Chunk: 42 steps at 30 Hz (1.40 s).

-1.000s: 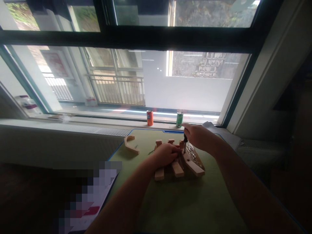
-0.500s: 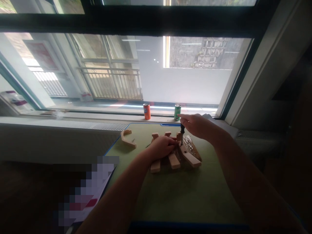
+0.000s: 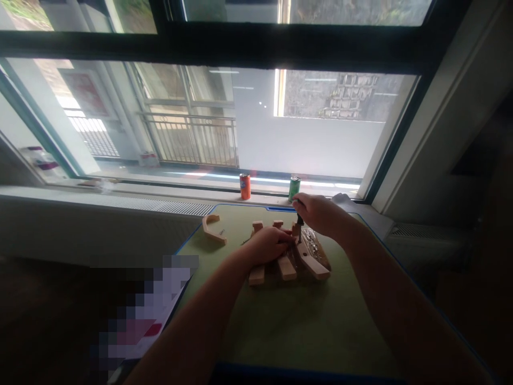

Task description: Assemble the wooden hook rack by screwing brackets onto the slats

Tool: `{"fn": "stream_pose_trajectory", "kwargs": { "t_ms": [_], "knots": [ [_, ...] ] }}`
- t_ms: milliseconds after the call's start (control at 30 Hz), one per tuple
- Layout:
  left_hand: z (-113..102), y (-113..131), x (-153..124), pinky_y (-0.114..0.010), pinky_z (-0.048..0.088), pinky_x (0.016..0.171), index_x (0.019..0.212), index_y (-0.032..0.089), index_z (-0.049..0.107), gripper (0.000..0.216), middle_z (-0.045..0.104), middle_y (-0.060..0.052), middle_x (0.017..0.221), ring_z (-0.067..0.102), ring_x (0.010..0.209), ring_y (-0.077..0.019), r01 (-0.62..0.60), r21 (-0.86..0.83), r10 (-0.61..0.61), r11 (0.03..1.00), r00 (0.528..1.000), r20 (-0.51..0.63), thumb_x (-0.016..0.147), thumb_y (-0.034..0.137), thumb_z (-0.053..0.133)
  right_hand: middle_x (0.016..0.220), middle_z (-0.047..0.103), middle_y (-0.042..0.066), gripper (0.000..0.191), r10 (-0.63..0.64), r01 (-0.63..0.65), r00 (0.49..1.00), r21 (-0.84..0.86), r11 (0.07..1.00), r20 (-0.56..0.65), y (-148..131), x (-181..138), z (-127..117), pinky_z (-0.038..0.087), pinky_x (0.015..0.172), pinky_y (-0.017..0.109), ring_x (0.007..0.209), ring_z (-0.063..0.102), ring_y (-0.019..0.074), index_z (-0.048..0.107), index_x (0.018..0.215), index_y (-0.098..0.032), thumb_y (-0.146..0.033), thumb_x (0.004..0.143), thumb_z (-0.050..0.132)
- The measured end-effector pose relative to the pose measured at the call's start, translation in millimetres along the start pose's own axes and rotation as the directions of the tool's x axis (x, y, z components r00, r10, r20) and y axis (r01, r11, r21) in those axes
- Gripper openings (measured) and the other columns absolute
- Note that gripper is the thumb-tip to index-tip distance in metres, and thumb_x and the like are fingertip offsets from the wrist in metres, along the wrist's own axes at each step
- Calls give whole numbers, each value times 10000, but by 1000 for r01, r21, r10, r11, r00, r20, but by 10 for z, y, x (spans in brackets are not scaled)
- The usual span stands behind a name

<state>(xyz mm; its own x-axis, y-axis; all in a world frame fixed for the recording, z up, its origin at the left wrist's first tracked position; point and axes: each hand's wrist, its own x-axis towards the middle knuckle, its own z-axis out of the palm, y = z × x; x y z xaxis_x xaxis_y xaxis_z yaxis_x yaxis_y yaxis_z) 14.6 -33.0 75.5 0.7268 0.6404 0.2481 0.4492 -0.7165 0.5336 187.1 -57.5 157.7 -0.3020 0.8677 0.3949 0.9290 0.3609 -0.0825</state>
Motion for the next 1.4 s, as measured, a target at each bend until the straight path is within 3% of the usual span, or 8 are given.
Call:
{"fn": "stream_pose_trajectory", "kwargs": {
  "t_ms": [267, 433, 633, 800, 933, 1100, 1300, 1400],
  "knots": [
    [-32, 47, -18, -246, 341, 946, 1042, 255, 634, 310, 603, 16, 1122, 495, 1080, -169, 35, -32, -34, 999, 999, 23, 809, 290, 432, 637, 613, 69, 465, 91, -96, 995, -209, 973, -30, 33, -10, -115, 295, 483, 244, 556, 528, 154, 633, 755, -151, -524, 824, 363],
    [-23, 32, -15, -262, 315, 976, 1029, 264, 639, 301, 615, 20, 1099, 452, 1133, -177, 36, -12, -37, 999, 999, -4, 801, 279, 444, 722, 640, 52, 351, 37, -41, 999, -131, 991, -27, 15, -21, -94, 306, 500, 232, 579, 539, 139, 614, 961, -184, -425, 850, 386],
    [-25, 53, -21, -250, 332, 957, 1022, 252, 644, 301, 629, 11, 1067, 482, 1094, -171, 49, -30, -49, 998, 999, -9, 795, 279, 447, 825, 657, 60, 382, -74, 75, 993, -3, 997, 95, 116, -77, -233, 353, 562, 221, 666, 566, 127, 625, 957, -184, -349, 900, 286],
    [-18, 49, -19, -250, 379, 890, 1026, 235, 641, 309, 640, 1, 1037, 536, 988, -170, 86, -44, -86, 995, 996, 2, 790, 285, 448, 554, 595, 74, 584, 56, -41, 994, -155, 987, 91, 142, -11, -165, 321, 486, 260, 489, 514, 148, 649, 655, -140, -575, 827, 300],
    [-17, 44, -18, -246, 401, 841, 1022, 249, 637, 302, 640, 12, 1029, 556, 933, -166, 70, -33, -70, 997, 998, 0, 785, 281, 453, 686, 644, 64, 487, 43, -48, 998, -137, 989, -36, 107, -5, -131, 338, 534, 250, 604, 562, 160, 653, 877, -170, -525, 850, 321],
    [-35, 58, -26, -238, 403, 818, 1023, 256, 632, 294, 647, 22, 1005, 571, 889, -152, 57, -27, -57, 998, 998, 11, 789, 276, 455, 899, 660, 60, 368, -19, 20, 996, -8, 1000, 84, 190, -52, -211, 366, 593, 220, 721, 580, 136, 602, 1032, -195, -398, 884, 333],
    [-48, 65, -38, -251, 400, 820, 1031, 232, 631, 304, 651, -1, 982, 571, 876, -158, 54, 1, -54, 999, 999, 5, 792, 295, 456, 624, 623, 68, 539, 75, -67, 996, -186, 980, 41, 133, -50, -191, 340, 517, 246, 541, 537, 144, 655, 727, -153, -554, 833, 312],
    [-52, 66, -40, -253, 390, 846, 1026, 226, 634, 300, 638, -5, 1025, 558, 920, -164, 38, -10, -38, 999, 999, 4, 785, 282, 464, 689, 644, 70, 492, 54, -62, 997, -168, 984, -53, 36, -37, -132, 353, 543, 249, 600, 564, 159, 657, 841, -171, -534, 840, 325]
  ]
}}
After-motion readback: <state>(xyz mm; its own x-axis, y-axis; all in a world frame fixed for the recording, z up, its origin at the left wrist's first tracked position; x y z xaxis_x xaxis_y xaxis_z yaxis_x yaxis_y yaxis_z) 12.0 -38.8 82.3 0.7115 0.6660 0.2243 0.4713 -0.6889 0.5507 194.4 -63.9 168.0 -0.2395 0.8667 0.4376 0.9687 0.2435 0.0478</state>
